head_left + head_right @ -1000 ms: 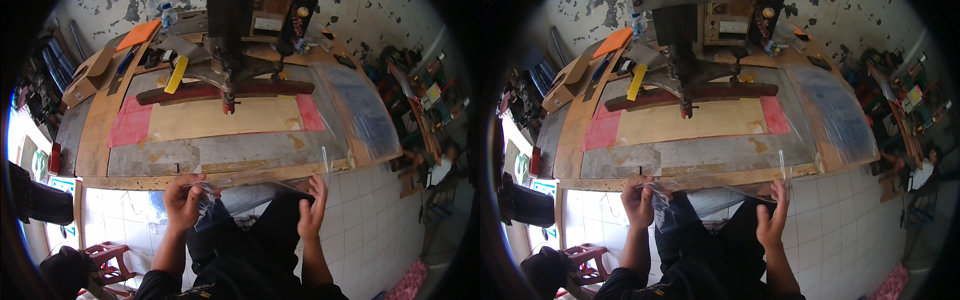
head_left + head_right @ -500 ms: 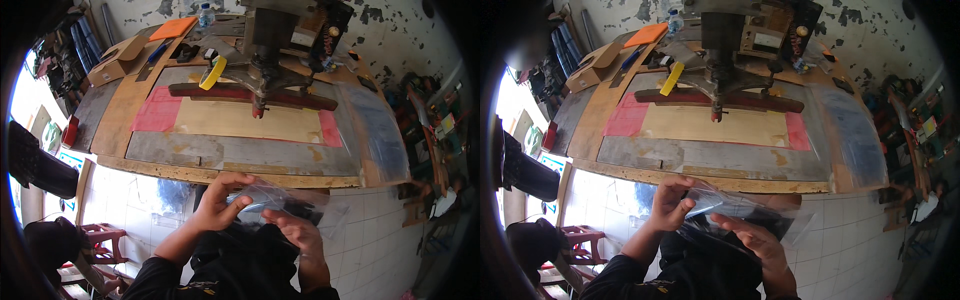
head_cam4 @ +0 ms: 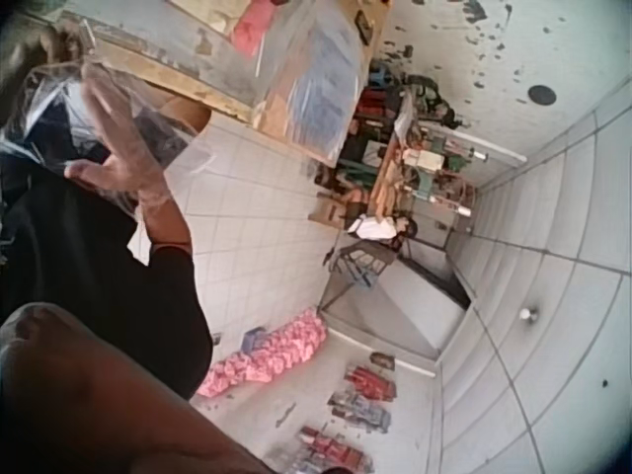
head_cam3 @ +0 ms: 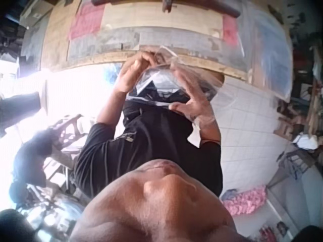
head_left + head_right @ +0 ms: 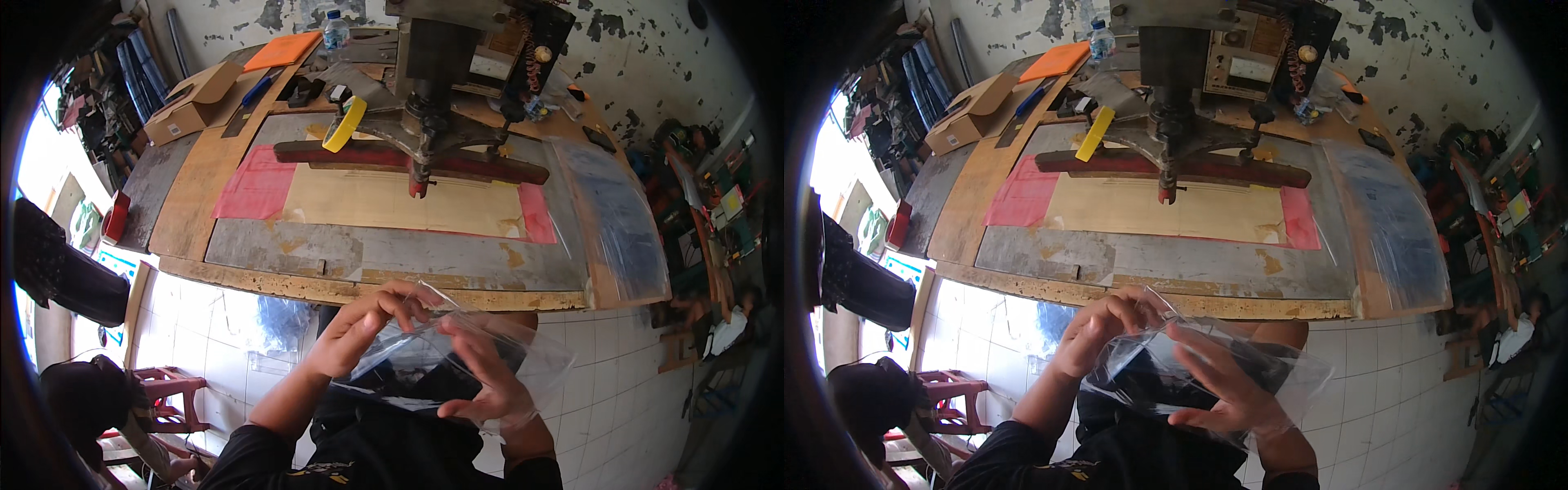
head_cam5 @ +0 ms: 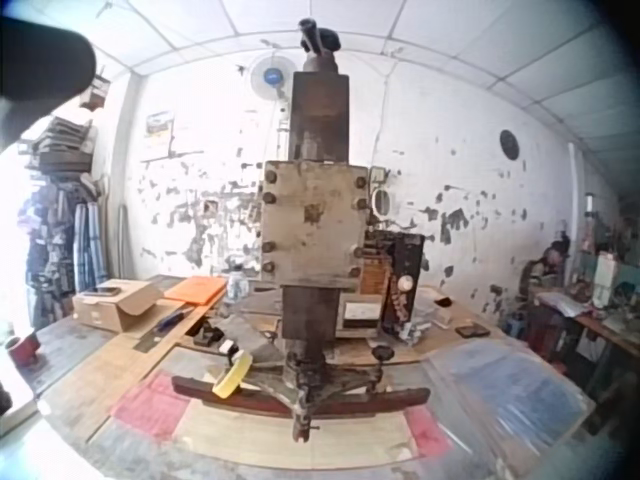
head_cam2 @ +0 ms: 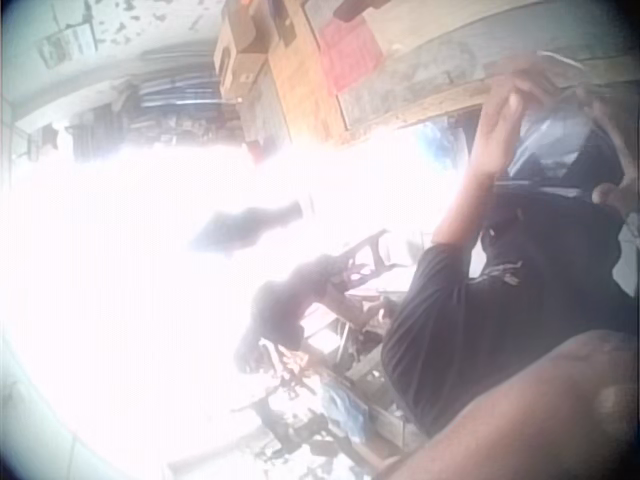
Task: The person opens and separates plastic bags by hand, then positions and smooths each bag onto the work surface under the press machine.
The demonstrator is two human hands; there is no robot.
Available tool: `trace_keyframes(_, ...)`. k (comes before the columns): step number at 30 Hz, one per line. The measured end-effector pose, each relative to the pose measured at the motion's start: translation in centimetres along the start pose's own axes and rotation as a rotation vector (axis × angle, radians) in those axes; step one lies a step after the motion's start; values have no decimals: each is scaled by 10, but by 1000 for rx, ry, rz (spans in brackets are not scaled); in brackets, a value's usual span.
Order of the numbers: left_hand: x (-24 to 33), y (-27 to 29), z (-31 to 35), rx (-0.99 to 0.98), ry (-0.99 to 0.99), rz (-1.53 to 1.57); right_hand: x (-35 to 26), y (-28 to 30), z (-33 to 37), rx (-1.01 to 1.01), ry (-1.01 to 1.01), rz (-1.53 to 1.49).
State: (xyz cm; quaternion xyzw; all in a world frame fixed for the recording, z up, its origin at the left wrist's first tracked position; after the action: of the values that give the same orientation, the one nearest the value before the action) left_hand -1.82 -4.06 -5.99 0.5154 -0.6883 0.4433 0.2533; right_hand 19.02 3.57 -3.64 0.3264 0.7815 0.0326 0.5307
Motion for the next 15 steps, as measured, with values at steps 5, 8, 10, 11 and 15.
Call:
trace_keyframes(5, 3, -4, -5, -96, -23, -183, -9, 8, 0, -52, 60, 422)
trace_keyframes(8, 10, -7, -9, -102, -52, -252, -9, 11, -1, -1, 74, 499)
trace_keyframes(10, 7, -8, -7, -131, -62, -440, -5, 9, -1, 1, 82, 515)
trace_keyframes(11, 5, -8, -7, -130, -62, -440, 1, 5, 2, 44, 146, 543)
trace_keyframes(15, -1, -3, -1, -43, -140, -579, 19, -2, 20, 190, 202, 601)
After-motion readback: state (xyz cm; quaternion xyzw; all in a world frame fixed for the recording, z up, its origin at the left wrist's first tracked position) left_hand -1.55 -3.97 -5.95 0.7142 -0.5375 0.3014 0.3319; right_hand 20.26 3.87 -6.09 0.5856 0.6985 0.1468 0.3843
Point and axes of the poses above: each hand's wrist, its own z-axis away from the middle knuckle, its own y-axis out of the back of the hand, x = y × z, the point moved 4 cm from there along -z, towards the middle knuckle, and after that the axes turned 5 degrees about -y, right-handed, at the moved point
